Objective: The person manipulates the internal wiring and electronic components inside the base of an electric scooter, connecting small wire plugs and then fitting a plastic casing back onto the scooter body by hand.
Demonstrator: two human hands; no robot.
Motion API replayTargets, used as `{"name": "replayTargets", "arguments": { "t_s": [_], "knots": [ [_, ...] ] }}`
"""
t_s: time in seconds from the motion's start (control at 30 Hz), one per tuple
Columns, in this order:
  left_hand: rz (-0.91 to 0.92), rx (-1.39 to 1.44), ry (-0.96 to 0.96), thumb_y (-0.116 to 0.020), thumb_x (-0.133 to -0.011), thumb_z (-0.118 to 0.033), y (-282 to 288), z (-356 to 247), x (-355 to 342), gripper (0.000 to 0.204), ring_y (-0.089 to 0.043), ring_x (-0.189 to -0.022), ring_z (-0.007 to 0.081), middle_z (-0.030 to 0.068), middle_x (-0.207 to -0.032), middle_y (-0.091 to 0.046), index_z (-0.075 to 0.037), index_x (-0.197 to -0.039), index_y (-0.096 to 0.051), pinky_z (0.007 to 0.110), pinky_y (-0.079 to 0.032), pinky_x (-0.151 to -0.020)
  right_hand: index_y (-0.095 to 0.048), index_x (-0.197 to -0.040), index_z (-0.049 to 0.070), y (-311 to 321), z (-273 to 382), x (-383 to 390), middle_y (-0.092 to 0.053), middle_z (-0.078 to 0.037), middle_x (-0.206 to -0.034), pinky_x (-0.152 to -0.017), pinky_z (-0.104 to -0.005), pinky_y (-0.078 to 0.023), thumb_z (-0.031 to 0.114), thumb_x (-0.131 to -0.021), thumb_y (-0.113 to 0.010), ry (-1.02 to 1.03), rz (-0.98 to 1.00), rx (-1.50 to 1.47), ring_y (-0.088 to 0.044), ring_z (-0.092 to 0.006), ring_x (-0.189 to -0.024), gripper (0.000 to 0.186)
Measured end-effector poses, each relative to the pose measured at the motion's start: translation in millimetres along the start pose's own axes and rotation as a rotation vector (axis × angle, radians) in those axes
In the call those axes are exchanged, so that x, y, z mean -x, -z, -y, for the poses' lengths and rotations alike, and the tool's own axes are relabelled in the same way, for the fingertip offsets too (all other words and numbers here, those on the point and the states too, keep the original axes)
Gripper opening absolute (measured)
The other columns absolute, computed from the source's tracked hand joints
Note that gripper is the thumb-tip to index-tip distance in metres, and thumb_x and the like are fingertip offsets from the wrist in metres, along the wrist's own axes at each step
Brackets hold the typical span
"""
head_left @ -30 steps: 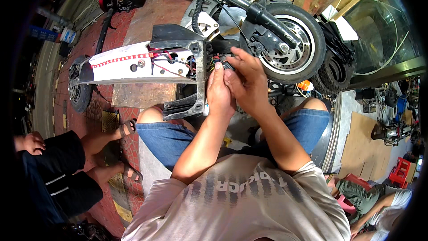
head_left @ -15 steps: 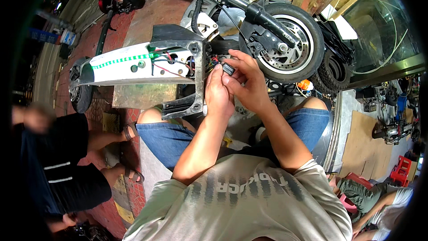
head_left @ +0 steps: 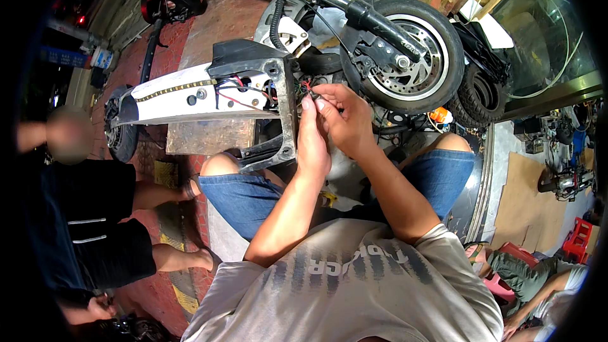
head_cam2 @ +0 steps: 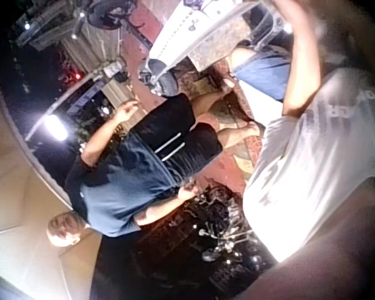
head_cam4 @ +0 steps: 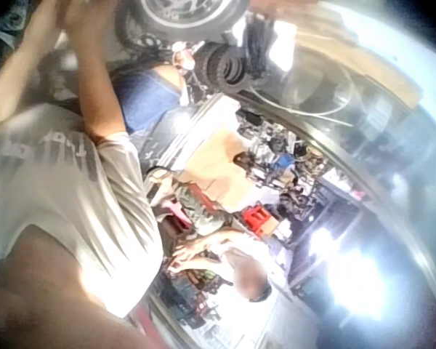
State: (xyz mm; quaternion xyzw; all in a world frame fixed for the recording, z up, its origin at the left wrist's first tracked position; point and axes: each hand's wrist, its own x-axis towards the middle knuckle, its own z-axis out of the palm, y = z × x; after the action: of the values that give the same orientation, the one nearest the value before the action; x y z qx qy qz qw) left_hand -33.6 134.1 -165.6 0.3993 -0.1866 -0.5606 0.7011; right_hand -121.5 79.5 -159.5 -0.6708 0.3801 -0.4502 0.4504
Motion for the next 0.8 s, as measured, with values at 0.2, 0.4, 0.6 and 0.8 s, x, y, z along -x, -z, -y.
{"name": "replayTargets", "arguments": {
  "t_s": [0.2,0.4,0.6,0.8],
  "knots": [
    [0.068,-0.47,0.057,-0.051,-0.114,-0.043,44.7,16.6,53.1,0.066,-0.053,-0.142,0.0229,0.0172,-0.155,-0.057,0.001,-0.163,-0.041,0.035,-0.04,-0.118,-0.071,-0.126,0.001,-11.1,-16.0,-10.3,-0.073,-0.005,-0.098,-0.074,-0.0254,-0.055,0.025,-0.113,-0.056,-0.248,0.006,-0.383,-0.065,-0.0084,-0.08,0.032],
    [0.259,-0.922,0.293,-0.068,-0.108,-0.022,71.4,-34.1,116.4,0.042,-0.072,-0.108,0.0167,0.0128,-0.121,-0.077,0.004,-0.141,-0.064,0.031,-0.055,-0.098,-0.065,-0.134,0.001,-16.5,-16.9,-11.9,-0.062,0.0,-0.087,-0.071,-0.0243,-0.051,0.02,-0.111,-0.062,-0.432,0.15,-0.84,-0.057,-0.0079,-0.074,0.03],
    [0.309,-1.029,0.331,-0.063,-0.111,-0.023,62.2,-115.9,149.1,0.034,-0.067,-0.077,0.014,0.0072,-0.083,-0.072,0.0,-0.088,-0.072,0.031,-0.053,-0.072,-0.065,-0.124,0.001,-20.4,-19.3,-13.8,-0.055,0.001,-0.079,-0.055,-0.0269,-0.046,0.023,-0.11,-0.064,-0.356,0.087,-0.801,-0.05,-0.0068,-0.06,0.025],
    [-0.026,-1.133,-0.35,-0.062,-0.112,-0.029,51.6,-202.0,129.6,0.041,-0.038,-0.06,0.0051,-0.0066,-0.067,-0.044,-0.007,-0.078,-0.061,0.025,-0.028,-0.054,-0.067,-0.132,0.006,-17.8,-36.8,-16.9,-0.065,-0.004,-0.1,-0.066,-0.0265,-0.052,0.038,-0.113,-0.057,-0.409,0.09,-0.724,-0.059,-0.0109,-0.077,0.039]
  ]
}}
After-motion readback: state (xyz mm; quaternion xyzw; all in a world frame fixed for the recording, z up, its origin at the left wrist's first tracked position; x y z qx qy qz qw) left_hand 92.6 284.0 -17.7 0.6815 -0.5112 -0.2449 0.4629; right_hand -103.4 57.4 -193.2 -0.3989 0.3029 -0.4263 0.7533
